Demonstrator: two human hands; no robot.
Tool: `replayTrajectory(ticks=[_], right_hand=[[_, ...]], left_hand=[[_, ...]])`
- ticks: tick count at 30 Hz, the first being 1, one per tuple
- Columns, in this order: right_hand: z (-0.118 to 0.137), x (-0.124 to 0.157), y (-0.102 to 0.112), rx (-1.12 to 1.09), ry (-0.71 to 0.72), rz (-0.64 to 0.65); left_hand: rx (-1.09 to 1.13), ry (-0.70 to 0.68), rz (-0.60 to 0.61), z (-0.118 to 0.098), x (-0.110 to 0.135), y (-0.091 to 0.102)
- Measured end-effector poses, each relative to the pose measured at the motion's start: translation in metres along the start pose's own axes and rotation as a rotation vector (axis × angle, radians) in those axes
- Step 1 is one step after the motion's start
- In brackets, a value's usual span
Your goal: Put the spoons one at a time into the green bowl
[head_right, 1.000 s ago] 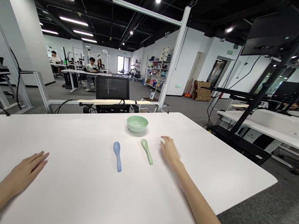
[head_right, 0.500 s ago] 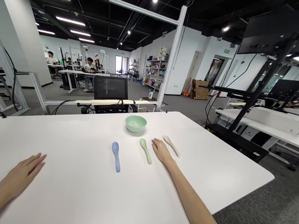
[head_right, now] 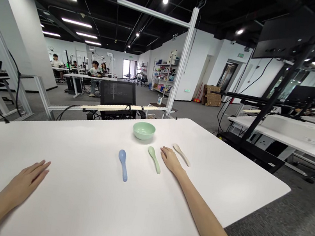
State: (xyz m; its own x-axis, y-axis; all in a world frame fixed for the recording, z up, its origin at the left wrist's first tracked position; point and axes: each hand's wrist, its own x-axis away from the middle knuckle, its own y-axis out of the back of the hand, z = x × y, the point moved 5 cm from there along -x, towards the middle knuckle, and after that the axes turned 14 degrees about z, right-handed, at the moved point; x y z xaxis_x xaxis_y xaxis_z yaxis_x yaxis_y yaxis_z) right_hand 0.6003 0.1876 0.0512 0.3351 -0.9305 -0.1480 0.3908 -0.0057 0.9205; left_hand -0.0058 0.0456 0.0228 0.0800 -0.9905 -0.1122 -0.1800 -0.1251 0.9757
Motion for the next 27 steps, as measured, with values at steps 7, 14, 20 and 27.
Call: replayTrajectory(ticks=[7, 14, 20, 27], right_hand=[[-0.032, 0.014, 0.036, 0.166, -0.323, -0.222], [-0.073, 0.038, 0.043, 0.318, -0.612, -0.098], [-0.059, 0.021, 0.069, 0.239, -0.465, -0.195], [0.022, -0.058, 0.093, 0.231, -0.21, -0.191]], left_hand=[[0.006, 0.015, 0.02, -0.004, 0.002, 0.003], [-0.005, -0.007, -0.024, -0.007, 0.004, 0.005], [0.004, 0.012, 0.012, -0.007, 0.004, 0.003], [-0.005, 0.013, 0.001, -0.009, 0.004, 0.005]])
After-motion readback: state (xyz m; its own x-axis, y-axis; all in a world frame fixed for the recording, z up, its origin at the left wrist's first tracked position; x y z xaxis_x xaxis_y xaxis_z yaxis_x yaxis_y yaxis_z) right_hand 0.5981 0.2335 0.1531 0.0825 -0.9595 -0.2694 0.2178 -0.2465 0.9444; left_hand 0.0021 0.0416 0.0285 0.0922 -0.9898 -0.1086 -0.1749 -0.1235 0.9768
